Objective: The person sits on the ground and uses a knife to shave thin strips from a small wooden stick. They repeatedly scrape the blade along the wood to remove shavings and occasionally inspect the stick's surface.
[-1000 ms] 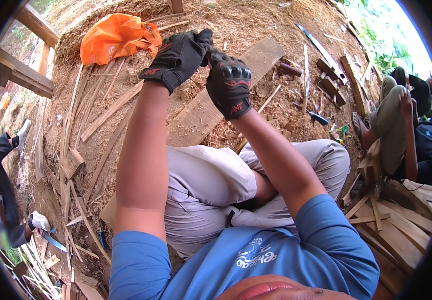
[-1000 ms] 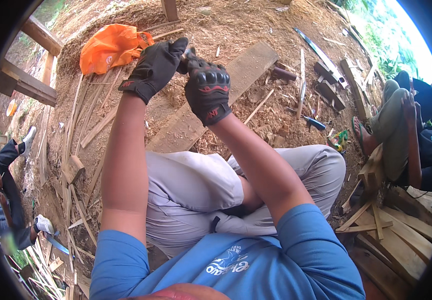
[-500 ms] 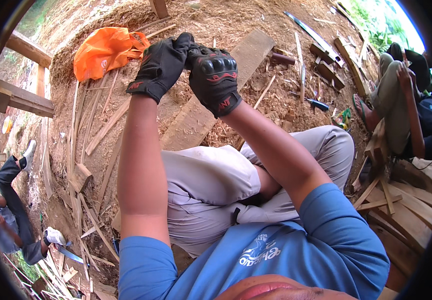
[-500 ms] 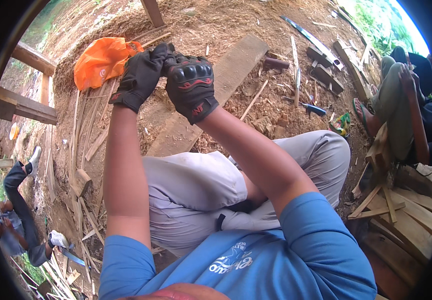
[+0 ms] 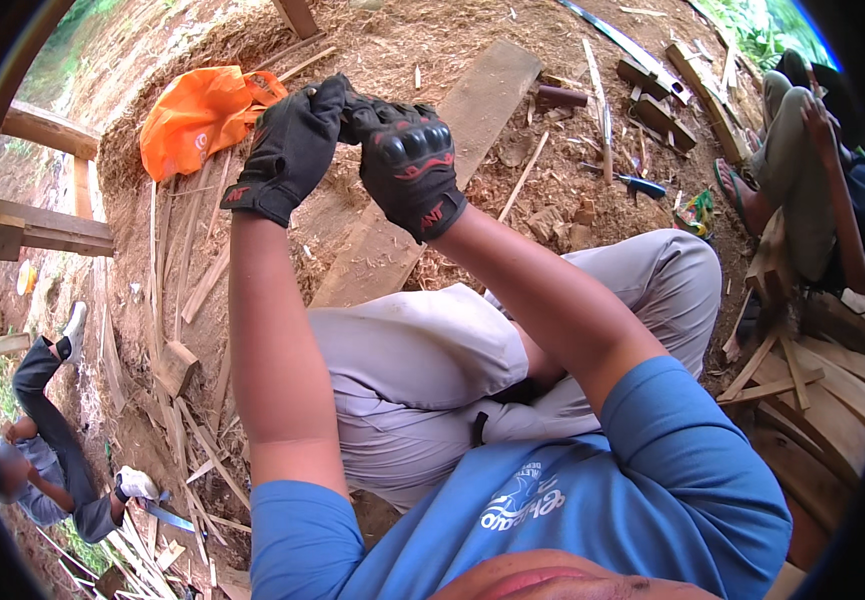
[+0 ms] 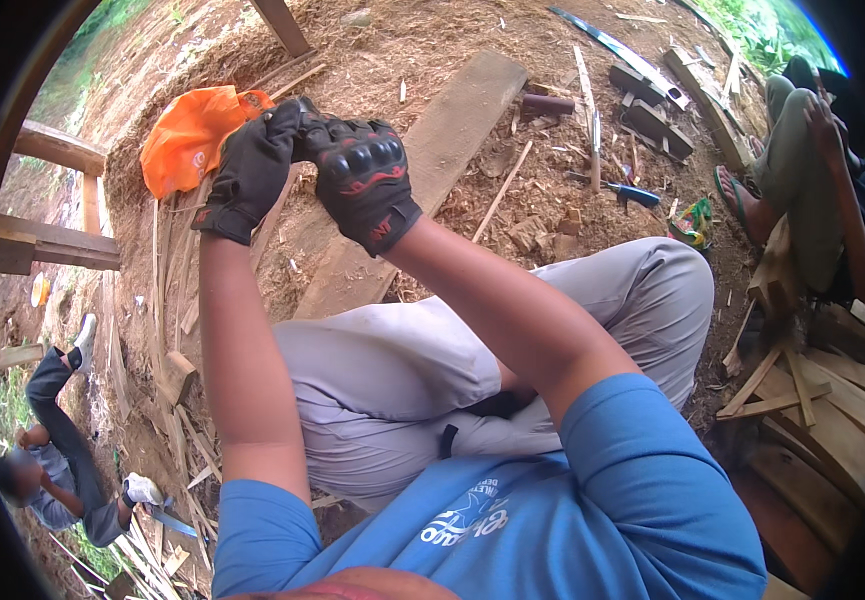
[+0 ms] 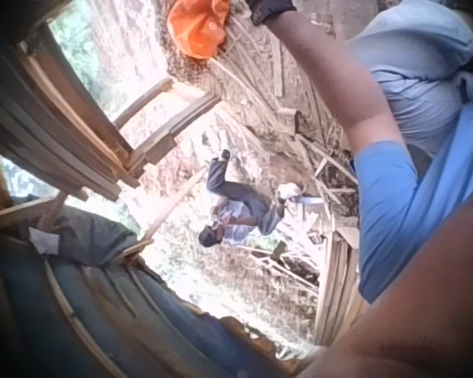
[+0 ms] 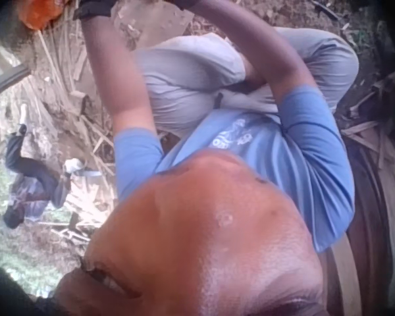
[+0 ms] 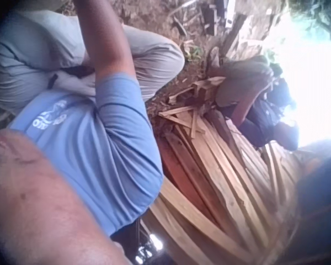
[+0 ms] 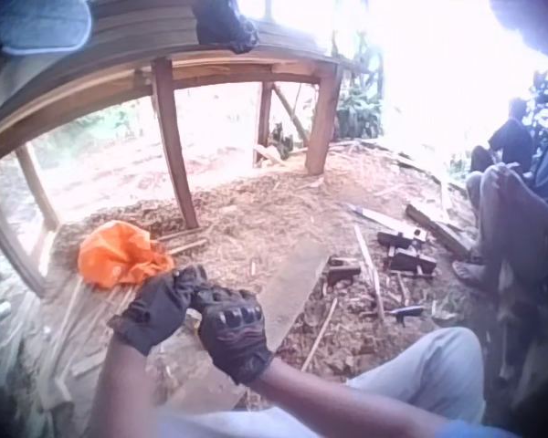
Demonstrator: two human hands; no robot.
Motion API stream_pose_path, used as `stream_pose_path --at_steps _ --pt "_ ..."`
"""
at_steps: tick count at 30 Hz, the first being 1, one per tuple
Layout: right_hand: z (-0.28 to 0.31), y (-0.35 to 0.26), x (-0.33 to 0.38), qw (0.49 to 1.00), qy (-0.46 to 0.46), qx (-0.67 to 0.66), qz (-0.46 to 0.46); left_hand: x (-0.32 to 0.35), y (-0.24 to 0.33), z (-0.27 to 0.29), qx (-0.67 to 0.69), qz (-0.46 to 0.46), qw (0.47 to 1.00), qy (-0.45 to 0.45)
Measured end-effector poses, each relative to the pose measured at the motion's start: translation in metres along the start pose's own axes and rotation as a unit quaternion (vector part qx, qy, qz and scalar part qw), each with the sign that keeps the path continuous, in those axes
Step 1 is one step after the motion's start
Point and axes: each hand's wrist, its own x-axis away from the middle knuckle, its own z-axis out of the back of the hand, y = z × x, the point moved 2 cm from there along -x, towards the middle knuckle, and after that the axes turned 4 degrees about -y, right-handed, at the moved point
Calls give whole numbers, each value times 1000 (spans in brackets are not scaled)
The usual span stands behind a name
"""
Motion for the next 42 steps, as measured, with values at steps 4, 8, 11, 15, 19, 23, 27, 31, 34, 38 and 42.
stream_pose_path --at_steps 4,8,11,15,19,23,27,31,34,38,42 --pt "-37 59 65 995 -69 57 -42 -12 7 -8 48 109 989 -89" --pt "-34 61 56 997 -68 42 -3 -14 14 -9 19 108 990 -84" --pt "-16 21 12 1000 1 1 8 -10 1 -5 -33 91 995 -26" --pt "-27 26 31 999 9 32 -11 -8 5 -5 -38 100 994 -35" --pt "-38 67 73 986 -131 82 -61 -15 13 -9 -8 87 993 -80" --pt "-15 44 27 1000 6 -31 -3 -11 11 -10 -45 64 996 -50" --pt "-7 21 13 1000 24 -7 11 -4 9 -6 -39 70 997 -8" --pt "-35 69 75 994 -68 74 -38 -16 8 -18 3 80 996 -41" --pt "-26 63 54 998 -51 30 -23 -13 20 -14 -12 86 995 -50" --pt "-5 20 2 998 54 -30 25 -5 16 -7 -47 66 997 -14" --pt "-34 61 58 999 6 52 0 -14 21 -8 15 97 994 -51"
